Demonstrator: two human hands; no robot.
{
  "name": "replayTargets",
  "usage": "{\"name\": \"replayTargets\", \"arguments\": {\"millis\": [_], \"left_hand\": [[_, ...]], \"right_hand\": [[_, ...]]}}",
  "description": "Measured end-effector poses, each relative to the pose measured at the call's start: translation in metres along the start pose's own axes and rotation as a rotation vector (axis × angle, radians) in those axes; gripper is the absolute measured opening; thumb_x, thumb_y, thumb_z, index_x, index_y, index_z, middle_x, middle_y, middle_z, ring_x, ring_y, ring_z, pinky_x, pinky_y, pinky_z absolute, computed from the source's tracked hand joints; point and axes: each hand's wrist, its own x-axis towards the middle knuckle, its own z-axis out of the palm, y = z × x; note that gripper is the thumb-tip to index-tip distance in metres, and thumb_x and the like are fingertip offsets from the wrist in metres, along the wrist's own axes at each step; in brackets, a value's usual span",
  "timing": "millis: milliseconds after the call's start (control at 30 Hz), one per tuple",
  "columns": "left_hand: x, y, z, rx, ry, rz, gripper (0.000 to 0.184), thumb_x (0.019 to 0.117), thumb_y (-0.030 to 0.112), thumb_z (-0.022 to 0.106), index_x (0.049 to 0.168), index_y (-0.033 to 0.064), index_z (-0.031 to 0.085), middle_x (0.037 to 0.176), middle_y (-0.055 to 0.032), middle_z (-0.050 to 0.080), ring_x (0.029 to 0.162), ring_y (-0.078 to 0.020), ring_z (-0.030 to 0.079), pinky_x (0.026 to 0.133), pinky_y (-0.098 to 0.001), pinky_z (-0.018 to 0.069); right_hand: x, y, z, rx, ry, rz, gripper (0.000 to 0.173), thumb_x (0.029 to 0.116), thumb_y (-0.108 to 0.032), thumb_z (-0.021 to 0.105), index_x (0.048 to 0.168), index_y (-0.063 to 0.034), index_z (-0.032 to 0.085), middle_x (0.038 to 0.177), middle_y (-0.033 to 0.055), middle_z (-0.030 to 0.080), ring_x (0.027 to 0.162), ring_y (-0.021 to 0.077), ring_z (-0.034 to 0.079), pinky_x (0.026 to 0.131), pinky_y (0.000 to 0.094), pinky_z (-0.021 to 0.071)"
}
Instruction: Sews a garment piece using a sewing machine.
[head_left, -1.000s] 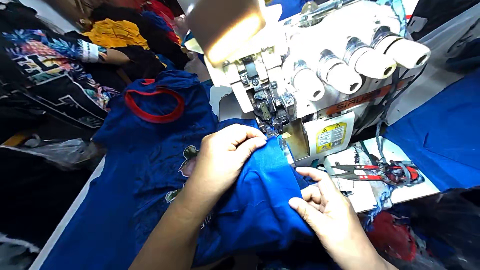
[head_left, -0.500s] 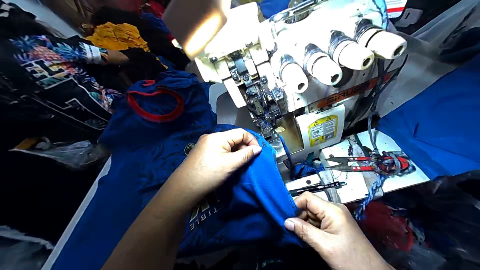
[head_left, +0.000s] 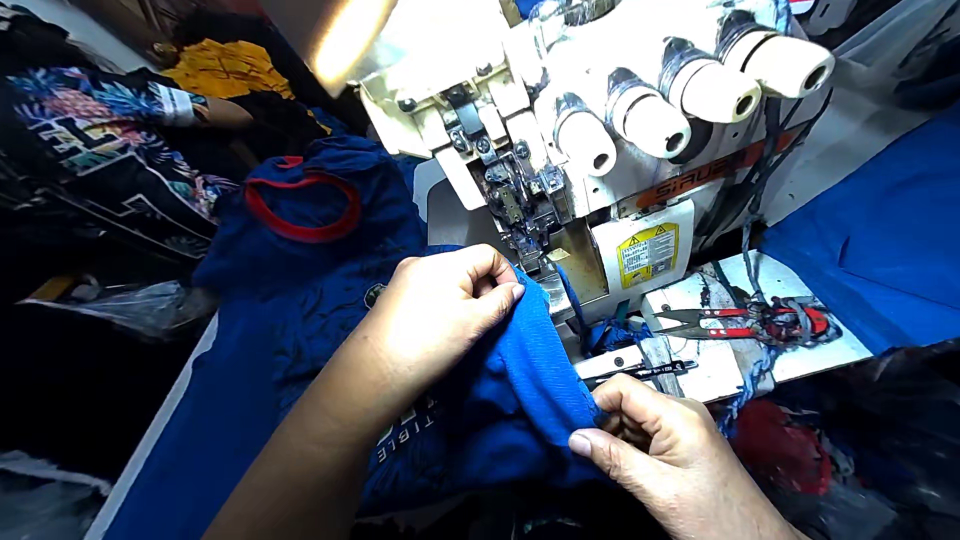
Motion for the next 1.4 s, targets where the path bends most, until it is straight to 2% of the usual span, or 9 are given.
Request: {"name": "replayTargets", "arguments": {"millis": [100, 200, 300, 467, 600, 1033, 1133, 1200, 1400], "left_hand": [[-0.006, 0.028, 0.002, 0.044, 0.026, -0.067, 0.003, 0.0927, -0.001, 0.07, 0.094, 0.0003, 0.068, 0.08, -0.0075, 0.067, 0.072, -0.0145, 0.06, 0.07, -0.0359, 0.0471], [-0.007, -0.005, 0.019, 0.25, 0.276, 0.391, 0.007, 0.091, 0.011, 0.067, 0.094, 0.008, 0.073, 0.087, -0.0072, 0.065, 0.079, -0.0214, 0.066, 0.068, -0.0404, 0.0539], [-0.014, -0.008, 0.033, 0.39, 0.432, 0.569, 0.019, 0.0967, 0.009, 0.058, 0.097, 0.0042, 0.077, 0.094, -0.0177, 0.068, 0.085, -0.0343, 0.066, 0.068, -0.0477, 0.0473], [-0.035, -0.003, 0.053, 0.417, 0.442, 0.459, 0.039, 0.1036, 0.028, 0.047, 0.116, 0.0022, 0.074, 0.115, -0.0168, 0.073, 0.107, -0.0328, 0.07, 0.085, -0.047, 0.0552], [-0.045, -0.001, 0.071, 0.388, 0.418, 0.331, 0.058, 0.1073, 0.045, 0.035, 0.135, 0.0049, 0.066, 0.14, -0.0169, 0.063, 0.133, -0.0351, 0.058, 0.103, -0.0608, 0.0442], [-0.026, -0.011, 0.053, 0.089, 0.218, 0.346, 0.065, 0.1053, 0.059, 0.029, 0.152, 0.0201, 0.052, 0.154, -0.0126, 0.052, 0.148, -0.0303, 0.04, 0.117, -0.0653, 0.0248], [-0.035, -0.018, 0.038, -0.001, 0.209, 0.36, 0.048, 0.1067, 0.033, 0.046, 0.143, 0.0049, 0.059, 0.147, -0.0089, 0.059, 0.143, -0.0247, 0.049, 0.12, -0.0508, 0.0318], [-0.045, -0.013, 0.029, 0.04, 0.244, 0.301, 0.036, 0.0976, 0.01, 0.06, 0.128, -0.0074, 0.066, 0.137, -0.0203, 0.064, 0.135, -0.0395, 0.054, 0.114, -0.0592, 0.0357], [-0.056, -0.042, 0.034, 0.384, 0.511, 0.456, 0.026, 0.099, 0.017, 0.056, 0.096, 0.0024, 0.076, 0.1, -0.0157, 0.074, 0.104, -0.0328, 0.07, 0.101, -0.0591, 0.0431]], "right_hand": [[0.0, -0.007, -0.002, -0.021, -0.005, 0.058, 0.022, 0.0945, -0.017, 0.067, 0.099, 0.0046, 0.07, 0.078, 0.0041, 0.07, 0.068, -0.0047, 0.061, 0.067, 0.0107, 0.0495], [0.001, -0.002, -0.001, -0.019, 0.006, 0.022, 0.021, 0.0944, -0.018, 0.068, 0.098, 0.0027, 0.07, 0.077, 0.0021, 0.069, 0.068, -0.0054, 0.061, 0.066, 0.0102, 0.0494], [0.001, 0.005, 0.001, 0.007, 0.016, -0.048, 0.015, 0.093, -0.016, 0.069, 0.097, -0.0018, 0.069, 0.076, -0.002, 0.068, 0.066, -0.008, 0.06, 0.063, 0.0075, 0.049], [0.0, 0.004, -0.003, -0.006, 0.026, -0.076, 0.016, 0.0941, -0.017, 0.068, 0.098, -0.0018, 0.07, 0.078, -0.0012, 0.069, 0.068, -0.0076, 0.061, 0.065, 0.008, 0.0503], [0.003, 0.005, -0.004, -0.003, 0.058, -0.092, 0.016, 0.0934, -0.017, 0.068, 0.098, -0.0024, 0.07, 0.076, -0.0032, 0.068, 0.067, -0.0082, 0.06, 0.064, 0.0076, 0.0498], [0.021, 0.003, -0.013, 0.015, 0.067, 0.013, 0.01, 0.0913, -0.016, 0.069, 0.101, -0.0123, 0.07, 0.073, -0.0085, 0.066, 0.064, -0.0056, 0.06, 0.059, 0.0089, 0.0485], [0.021, 0.003, -0.017, -0.015, 0.015, 0.078, 0.013, 0.091, -0.017, 0.069, 0.102, -0.0127, 0.072, 0.075, -0.0081, 0.068, 0.064, -0.0058, 0.061, 0.059, 0.0094, 0.0486], [0.02, 0.004, -0.02, -0.127, 0.002, 0.076, 0.011, 0.0914, -0.019, 0.069, 0.097, -0.0125, 0.076, 0.077, -0.0075, 0.066, 0.067, -0.0052, 0.059, 0.061, 0.0106, 0.0473], [0.015, 0.008, -0.023, -0.416, 0.077, -0.149, 0.016, 0.0934, -0.025, 0.062, 0.091, -0.0175, 0.075, 0.09, -0.0076, 0.067, 0.082, -0.0027, 0.063, 0.068, 0.0144, 0.0519]]}}
